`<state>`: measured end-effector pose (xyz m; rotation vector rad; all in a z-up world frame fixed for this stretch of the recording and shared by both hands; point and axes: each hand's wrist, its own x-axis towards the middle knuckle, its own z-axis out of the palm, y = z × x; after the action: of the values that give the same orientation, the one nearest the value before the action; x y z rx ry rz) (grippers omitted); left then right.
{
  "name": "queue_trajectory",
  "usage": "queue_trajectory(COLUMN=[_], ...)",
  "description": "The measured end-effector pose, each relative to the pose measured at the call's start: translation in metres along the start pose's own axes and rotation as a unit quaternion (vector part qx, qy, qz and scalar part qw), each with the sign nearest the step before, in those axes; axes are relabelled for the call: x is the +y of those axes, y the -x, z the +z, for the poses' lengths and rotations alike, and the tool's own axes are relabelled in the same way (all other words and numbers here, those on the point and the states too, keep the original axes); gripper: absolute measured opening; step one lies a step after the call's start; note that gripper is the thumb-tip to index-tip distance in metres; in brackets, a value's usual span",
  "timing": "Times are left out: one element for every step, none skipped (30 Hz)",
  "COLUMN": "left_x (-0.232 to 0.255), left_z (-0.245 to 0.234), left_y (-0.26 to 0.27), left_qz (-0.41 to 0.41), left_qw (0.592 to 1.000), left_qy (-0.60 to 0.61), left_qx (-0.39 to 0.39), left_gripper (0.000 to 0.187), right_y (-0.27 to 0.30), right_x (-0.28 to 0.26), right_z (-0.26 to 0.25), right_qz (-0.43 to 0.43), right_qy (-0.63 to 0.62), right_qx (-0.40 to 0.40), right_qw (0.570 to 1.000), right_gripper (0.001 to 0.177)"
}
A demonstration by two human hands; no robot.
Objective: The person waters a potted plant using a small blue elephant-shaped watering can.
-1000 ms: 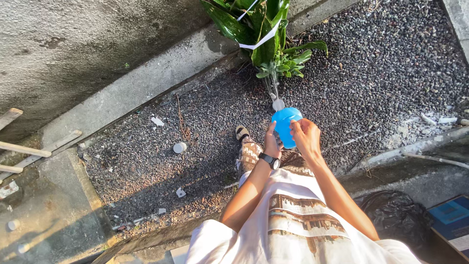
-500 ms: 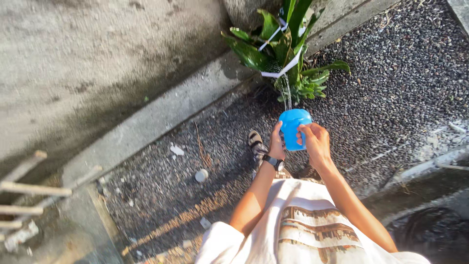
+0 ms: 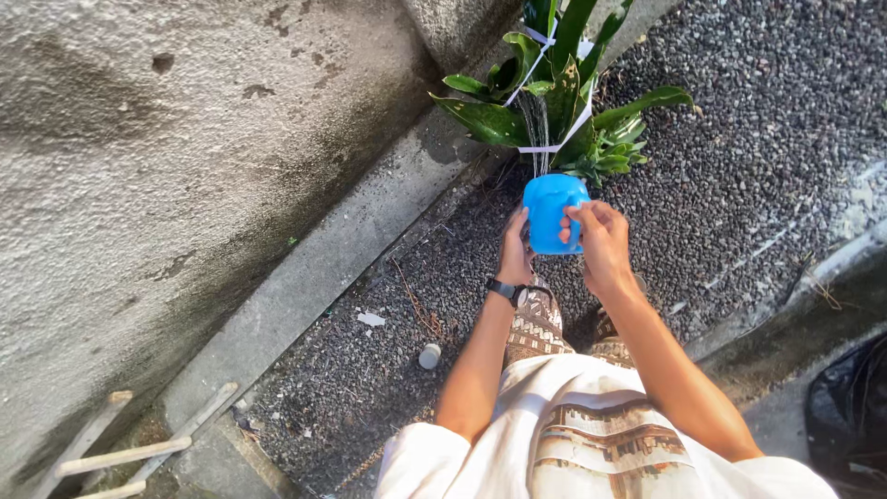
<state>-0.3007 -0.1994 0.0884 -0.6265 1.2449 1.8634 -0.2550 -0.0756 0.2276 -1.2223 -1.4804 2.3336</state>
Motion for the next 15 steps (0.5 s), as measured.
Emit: queue_trajectory(left_x=[0.006, 0.012, 0.016, 0.019, 0.020, 0.018, 0.015, 0.012, 0.008, 0.002, -0.004, -0.013, -0.023, -0.034, -0.046], left_z=[-0.001, 0.002, 0.005, 0.005, 0.005, 0.005, 0.005, 0.005, 0.004, 0.003, 0.000, -0.002, -0.004, -0.007, -0.010], left_y=[0.004, 0.004, 0.003, 0.002, 0.000, 0.000, -0.001, -0.003, -0.004, -0.005, -0.004, -0.003, -0.003, -0.003, -0.003], left_qz=[0.013, 0.029, 0.044, 0.043, 0.041, 0.038, 0.034, 0.031, 0.029, 0.017, 0.006, -0.004, -0.014, -0.022, -0.031], left_qw=[1.000, 0.999, 0.997, 0.996, 0.996, 0.996, 0.996, 0.996, 0.996, 0.997, 0.998, 0.999, 0.999, 0.999, 0.999], left_qy=[0.010, 0.020, 0.030, 0.035, 0.040, 0.046, 0.043, 0.040, 0.038, 0.030, 0.023, 0.017, 0.011, 0.004, -0.002], left_qx=[-0.019, -0.041, -0.062, -0.065, -0.067, -0.068, -0.069, -0.070, -0.071, -0.063, -0.056, -0.047, -0.047, -0.045, -0.044], left_gripper=[0.056, 0.055, 0.054, 0.053, 0.052, 0.051, 0.052, 0.052, 0.053, 0.051, 0.049, 0.047, 0.044, 0.042, 0.040], right_y=[0.001, 0.000, -0.001, -0.001, -0.002, -0.001, 0.002, 0.003, 0.004, 0.006, 0.007, 0.009, 0.010, 0.012, 0.015], right_x=[-0.001, -0.005, -0.008, -0.009, -0.010, -0.011, -0.011, -0.011, -0.009, -0.007, -0.003, 0.001, 0.006, 0.012, 0.019], right_z=[0.004, 0.007, 0.008, 0.010, 0.012, 0.010, 0.008, 0.006, 0.004, 0.000, -0.004, -0.009, -0.016, -0.023, -0.030], right_qz=[0.003, 0.002, 0.001, -0.002, -0.006, -0.008, -0.006, -0.005, -0.004, 0.000, 0.005, 0.010, 0.015, 0.020, 0.025], right_qy=[0.005, 0.009, 0.014, 0.016, 0.017, 0.020, 0.027, 0.034, 0.041, 0.049, 0.056, 0.064, 0.070, 0.075, 0.081], right_qx=[0.003, 0.005, 0.007, 0.007, 0.008, 0.008, 0.013, 0.016, 0.020, 0.022, 0.025, 0.026, 0.025, 0.023, 0.021], right_qw=[1.000, 1.000, 1.000, 1.000, 1.000, 1.000, 1.000, 0.999, 0.999, 0.999, 0.998, 0.998, 0.997, 0.997, 0.996], right_gripper=[0.010, 0.010, 0.011, 0.011, 0.011, 0.011, 0.011, 0.011, 0.012, 0.011, 0.011, 0.011, 0.012, 0.012, 0.013])
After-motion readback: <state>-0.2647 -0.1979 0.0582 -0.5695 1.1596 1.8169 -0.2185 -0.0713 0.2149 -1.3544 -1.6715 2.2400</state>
